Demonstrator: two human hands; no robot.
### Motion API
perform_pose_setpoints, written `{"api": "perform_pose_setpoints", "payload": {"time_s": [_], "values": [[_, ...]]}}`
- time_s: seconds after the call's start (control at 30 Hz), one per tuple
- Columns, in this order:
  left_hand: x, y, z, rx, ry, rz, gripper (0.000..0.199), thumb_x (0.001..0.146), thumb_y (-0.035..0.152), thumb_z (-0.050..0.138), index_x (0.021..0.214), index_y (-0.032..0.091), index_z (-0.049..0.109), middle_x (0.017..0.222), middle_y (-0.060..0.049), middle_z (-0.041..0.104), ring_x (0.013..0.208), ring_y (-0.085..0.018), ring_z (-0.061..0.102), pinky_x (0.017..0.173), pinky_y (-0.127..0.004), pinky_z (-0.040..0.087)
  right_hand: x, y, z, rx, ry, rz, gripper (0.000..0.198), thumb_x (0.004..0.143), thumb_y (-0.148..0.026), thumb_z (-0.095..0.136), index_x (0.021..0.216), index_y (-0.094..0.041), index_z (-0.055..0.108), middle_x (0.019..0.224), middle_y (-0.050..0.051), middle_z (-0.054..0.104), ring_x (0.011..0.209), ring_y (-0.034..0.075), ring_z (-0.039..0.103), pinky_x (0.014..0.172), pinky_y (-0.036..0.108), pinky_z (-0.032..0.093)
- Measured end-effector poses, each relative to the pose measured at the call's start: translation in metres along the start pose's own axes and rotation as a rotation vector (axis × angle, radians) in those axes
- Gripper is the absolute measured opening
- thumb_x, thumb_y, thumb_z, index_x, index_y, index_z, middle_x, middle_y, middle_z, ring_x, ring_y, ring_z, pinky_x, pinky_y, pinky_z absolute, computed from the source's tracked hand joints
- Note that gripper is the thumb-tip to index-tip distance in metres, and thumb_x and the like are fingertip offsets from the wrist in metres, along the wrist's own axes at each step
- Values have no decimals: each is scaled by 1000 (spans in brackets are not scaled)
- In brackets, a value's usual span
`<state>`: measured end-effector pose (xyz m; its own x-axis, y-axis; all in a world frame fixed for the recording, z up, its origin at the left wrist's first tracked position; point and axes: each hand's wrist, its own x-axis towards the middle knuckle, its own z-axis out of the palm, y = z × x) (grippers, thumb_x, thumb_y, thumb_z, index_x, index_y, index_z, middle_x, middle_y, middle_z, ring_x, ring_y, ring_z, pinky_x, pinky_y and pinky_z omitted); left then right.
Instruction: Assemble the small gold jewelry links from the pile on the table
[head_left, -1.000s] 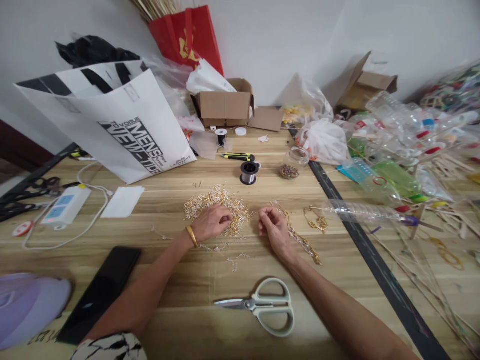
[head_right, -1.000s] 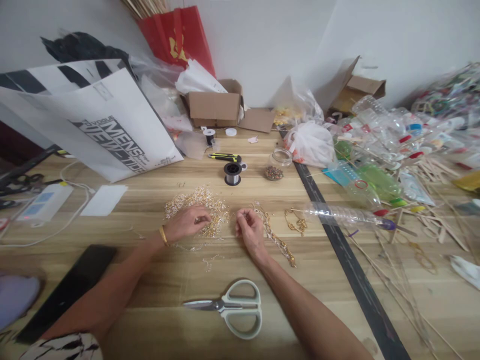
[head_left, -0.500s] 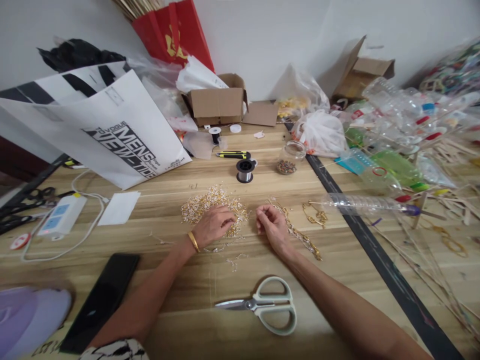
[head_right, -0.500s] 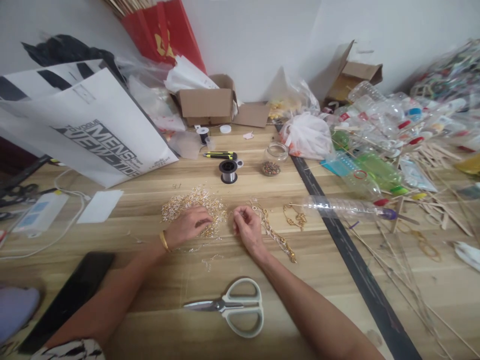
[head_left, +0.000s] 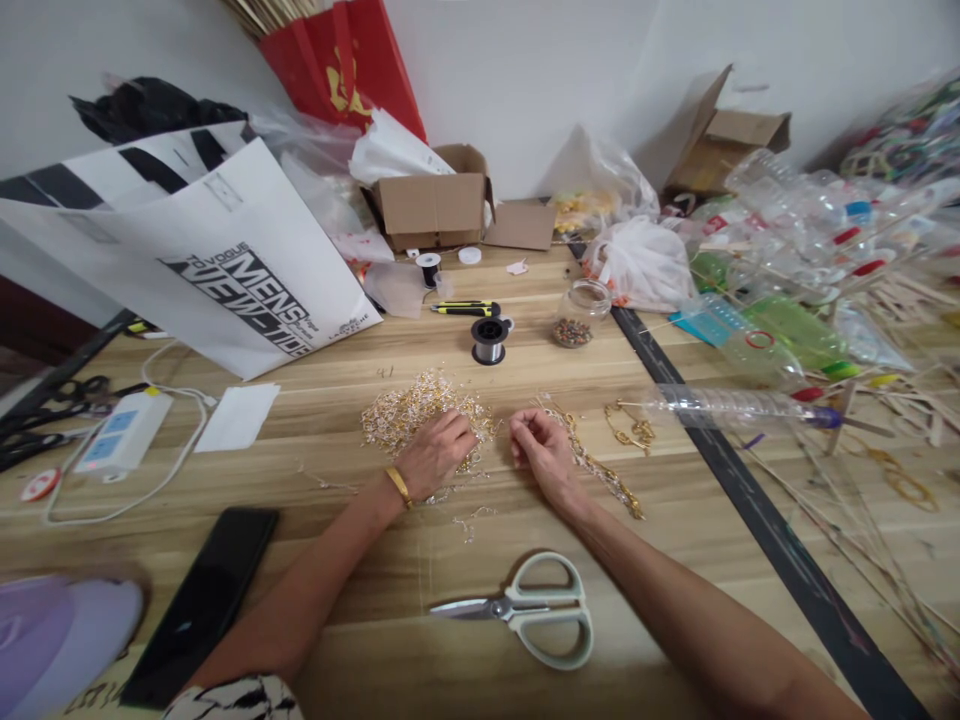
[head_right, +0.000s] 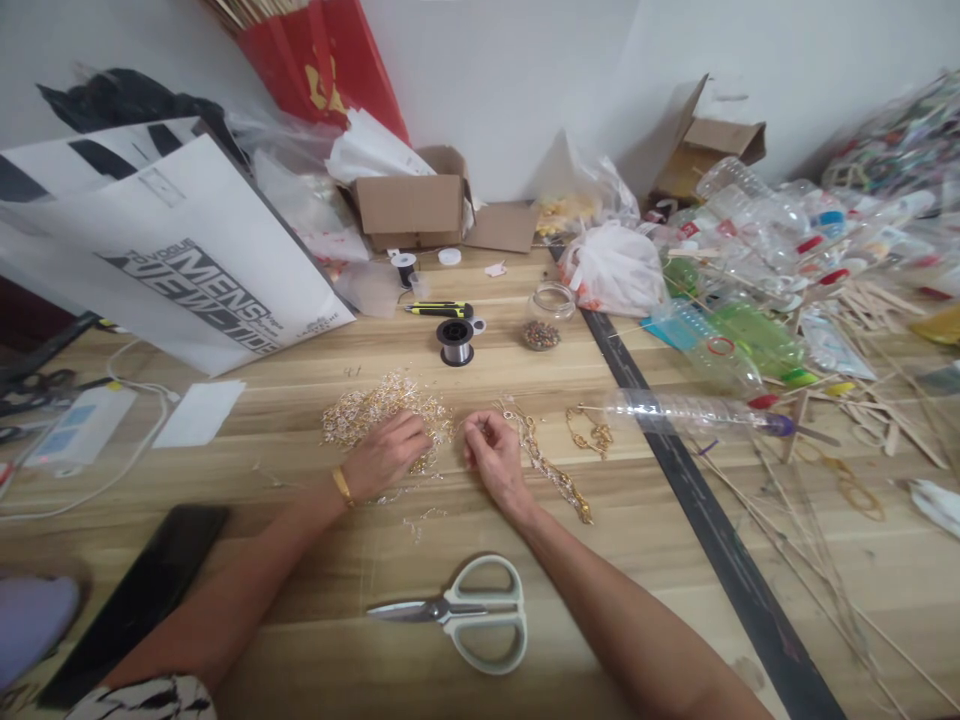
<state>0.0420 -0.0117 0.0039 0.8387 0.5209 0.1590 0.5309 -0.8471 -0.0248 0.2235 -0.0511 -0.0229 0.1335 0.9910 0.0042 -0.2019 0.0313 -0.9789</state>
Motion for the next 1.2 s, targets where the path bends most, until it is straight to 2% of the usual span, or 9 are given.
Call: {"api": "perform_pose_setpoints", "payload": {"time_s": [0.47, 0.8, 1.07, 1.2], "values": [[2, 1, 1, 38, -46, 19, 21, 91, 16, 40, 77, 14, 56, 86, -7, 53, 85, -20, 44, 76, -32, 40, -1, -1, 0, -24, -15, 5, 22, 79, -38, 60, 75, -17, 52, 49, -6, 47, 40, 7, 40, 38, 17, 36], [2, 2, 9, -14, 14, -17, 27, 93, 18, 36, 77, 14, 56, 82, -6, 52, 84, -19, 44, 74, -32, 40, -1, 0, 0, -22, -21, 12, 24, 78, -39, 61, 77, -17, 52, 50, -6, 47, 41, 7, 41, 38, 18, 36], [3, 2, 13, -204, 84, -85, 22, 92, 20, 41, 81, 13, 60, 83, -7, 56, 86, -18, 48, 79, -32, 43, -1, 0, 0, -37, -25, 22, 25, 78, -41, 61, 77, -17, 52, 51, -6, 47, 41, 7, 41, 38, 18, 36], [3, 1, 16, -319, 167, -140, 18, 90, 21, 46, 81, 13, 60, 82, -6, 59, 84, -17, 50, 80, -31, 44, -2, -2, 1, -54, -28, 36, 26, 78, -42, 61, 78, -17, 52, 50, -6, 47, 41, 7, 41, 39, 18, 36]]}}
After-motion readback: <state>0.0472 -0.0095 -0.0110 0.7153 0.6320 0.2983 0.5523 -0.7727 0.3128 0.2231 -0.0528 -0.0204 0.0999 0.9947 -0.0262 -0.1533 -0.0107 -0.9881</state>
